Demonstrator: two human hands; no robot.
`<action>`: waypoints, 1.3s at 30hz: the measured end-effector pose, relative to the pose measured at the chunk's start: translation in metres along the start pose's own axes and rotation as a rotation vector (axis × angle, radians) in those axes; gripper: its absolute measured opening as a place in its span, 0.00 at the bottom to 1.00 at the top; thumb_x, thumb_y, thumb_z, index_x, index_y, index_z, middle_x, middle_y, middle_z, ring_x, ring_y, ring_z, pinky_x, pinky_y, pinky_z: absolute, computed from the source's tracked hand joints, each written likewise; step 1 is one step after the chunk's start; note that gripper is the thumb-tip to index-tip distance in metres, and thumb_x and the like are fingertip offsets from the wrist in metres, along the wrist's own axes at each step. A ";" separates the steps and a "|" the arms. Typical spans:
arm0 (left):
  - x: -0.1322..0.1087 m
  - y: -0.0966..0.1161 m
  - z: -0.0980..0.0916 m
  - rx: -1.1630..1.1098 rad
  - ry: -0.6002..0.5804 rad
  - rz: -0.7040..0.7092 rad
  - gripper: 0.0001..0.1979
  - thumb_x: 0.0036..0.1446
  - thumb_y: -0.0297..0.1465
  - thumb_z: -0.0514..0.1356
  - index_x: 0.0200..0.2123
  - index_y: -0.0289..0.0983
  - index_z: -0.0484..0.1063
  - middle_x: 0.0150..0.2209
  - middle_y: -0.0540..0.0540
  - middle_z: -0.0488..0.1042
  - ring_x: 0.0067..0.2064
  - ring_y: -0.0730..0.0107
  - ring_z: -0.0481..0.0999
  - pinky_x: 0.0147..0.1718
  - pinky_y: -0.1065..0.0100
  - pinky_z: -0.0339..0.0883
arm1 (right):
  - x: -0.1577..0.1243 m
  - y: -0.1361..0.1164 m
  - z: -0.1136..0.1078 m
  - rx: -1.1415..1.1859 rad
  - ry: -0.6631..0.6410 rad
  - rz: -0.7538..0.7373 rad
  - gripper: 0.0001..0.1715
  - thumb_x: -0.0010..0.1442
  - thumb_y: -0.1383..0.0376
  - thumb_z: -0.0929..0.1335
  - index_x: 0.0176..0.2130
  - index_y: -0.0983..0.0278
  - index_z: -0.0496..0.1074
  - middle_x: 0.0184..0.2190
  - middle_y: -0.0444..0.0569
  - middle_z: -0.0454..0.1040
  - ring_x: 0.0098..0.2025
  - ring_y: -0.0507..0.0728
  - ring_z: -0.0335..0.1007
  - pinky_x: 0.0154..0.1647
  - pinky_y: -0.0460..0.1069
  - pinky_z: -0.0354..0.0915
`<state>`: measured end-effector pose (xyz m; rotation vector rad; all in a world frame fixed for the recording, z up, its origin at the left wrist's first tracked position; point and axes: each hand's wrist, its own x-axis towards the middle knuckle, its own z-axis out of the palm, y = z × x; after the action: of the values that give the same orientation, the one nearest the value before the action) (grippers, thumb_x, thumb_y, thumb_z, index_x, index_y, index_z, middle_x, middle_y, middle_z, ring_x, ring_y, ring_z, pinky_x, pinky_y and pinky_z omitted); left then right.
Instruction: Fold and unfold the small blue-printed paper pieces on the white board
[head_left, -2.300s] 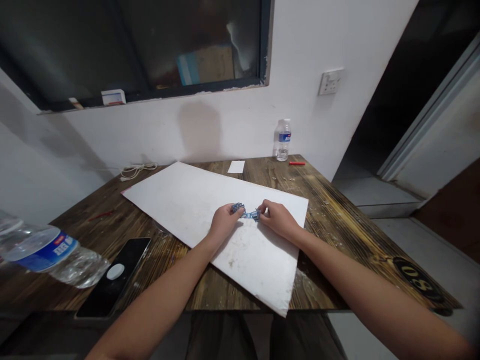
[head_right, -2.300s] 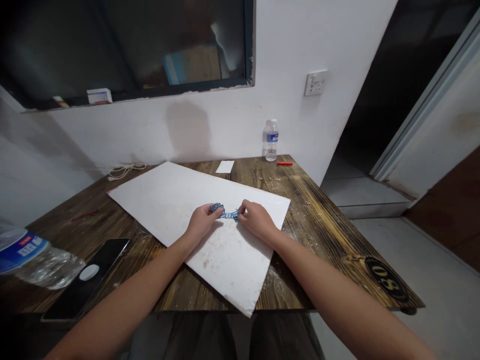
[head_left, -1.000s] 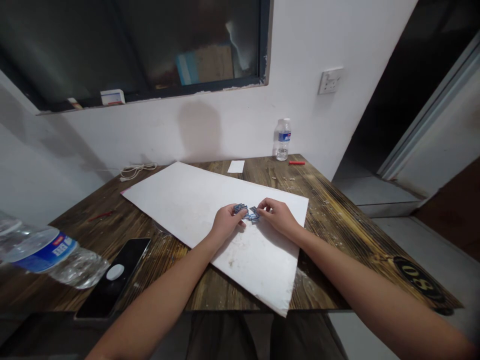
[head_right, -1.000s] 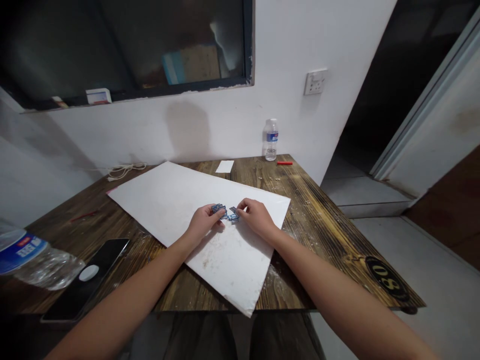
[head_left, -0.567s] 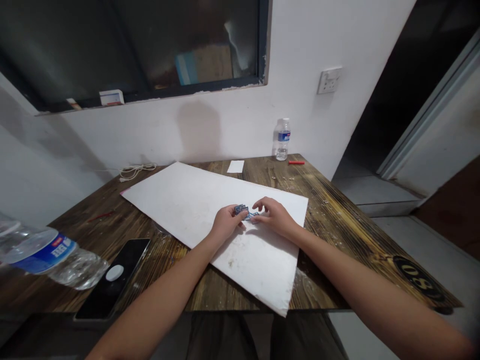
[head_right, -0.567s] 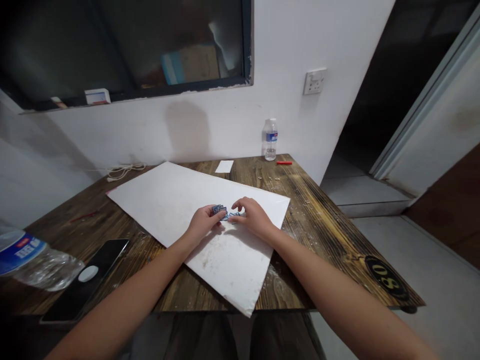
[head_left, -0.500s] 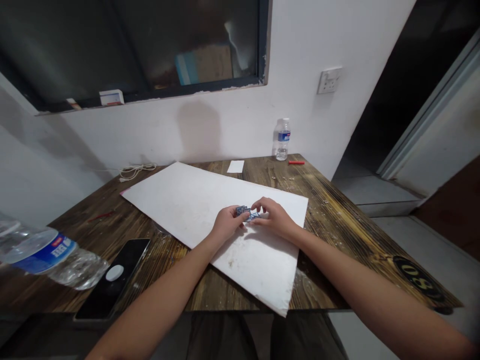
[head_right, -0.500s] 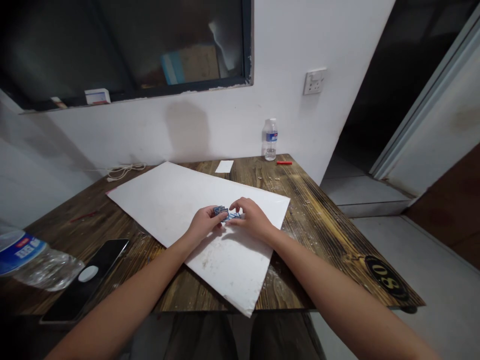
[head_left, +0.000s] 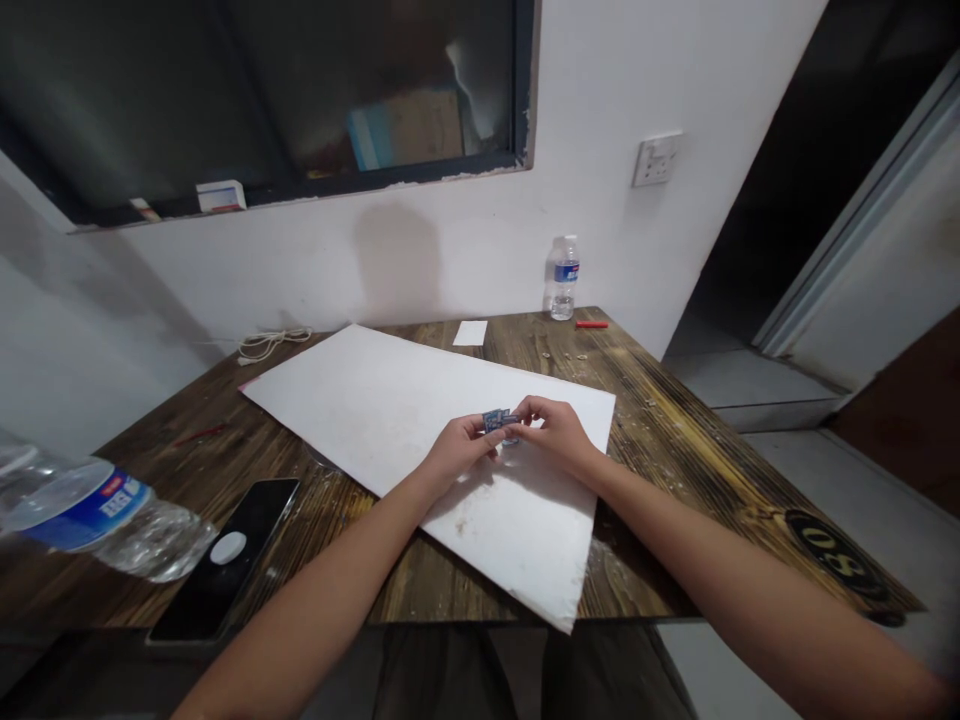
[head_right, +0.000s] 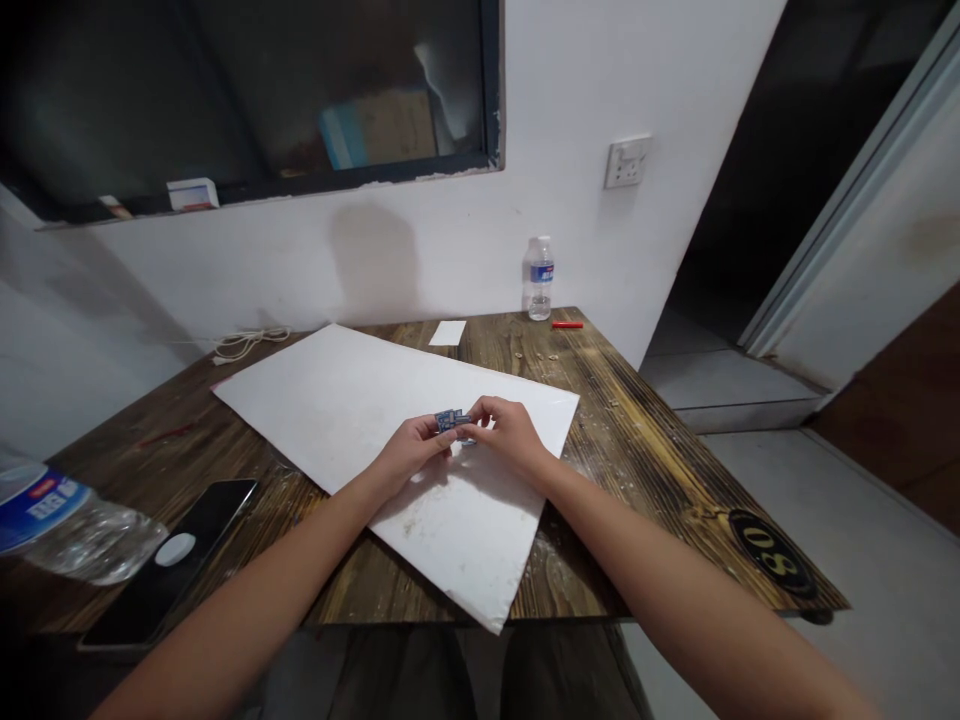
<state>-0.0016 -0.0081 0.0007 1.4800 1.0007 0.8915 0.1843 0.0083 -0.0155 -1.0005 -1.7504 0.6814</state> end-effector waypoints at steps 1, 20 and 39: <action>0.000 0.000 0.000 -0.002 0.006 0.006 0.19 0.50 0.42 0.67 0.39 0.33 0.77 0.29 0.45 0.75 0.25 0.76 0.69 0.24 0.72 0.59 | 0.000 0.000 0.000 0.003 0.008 -0.004 0.07 0.52 0.63 0.72 0.27 0.62 0.72 0.23 0.42 0.71 0.27 0.51 0.64 0.27 0.45 0.58; 0.000 -0.003 0.001 -0.096 0.160 -0.097 0.15 0.50 0.38 0.66 0.35 0.32 0.74 0.17 0.52 0.67 0.16 0.78 0.64 0.13 0.74 0.60 | 0.004 0.003 -0.003 0.030 0.103 0.002 0.13 0.56 0.56 0.69 0.28 0.62 0.72 0.27 0.47 0.75 0.29 0.54 0.66 0.32 0.49 0.60; 0.004 -0.005 -0.004 -0.008 0.310 -0.045 0.15 0.48 0.39 0.66 0.33 0.32 0.75 0.31 0.43 0.77 0.20 0.80 0.65 0.17 0.75 0.61 | 0.000 0.012 0.000 -0.465 -0.130 0.007 0.08 0.58 0.64 0.71 0.28 0.63 0.72 0.30 0.48 0.71 0.34 0.56 0.65 0.35 0.49 0.57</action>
<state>-0.0041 -0.0023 -0.0036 1.3310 1.2496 1.1128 0.1882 0.0143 -0.0253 -1.2957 -2.0738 0.3522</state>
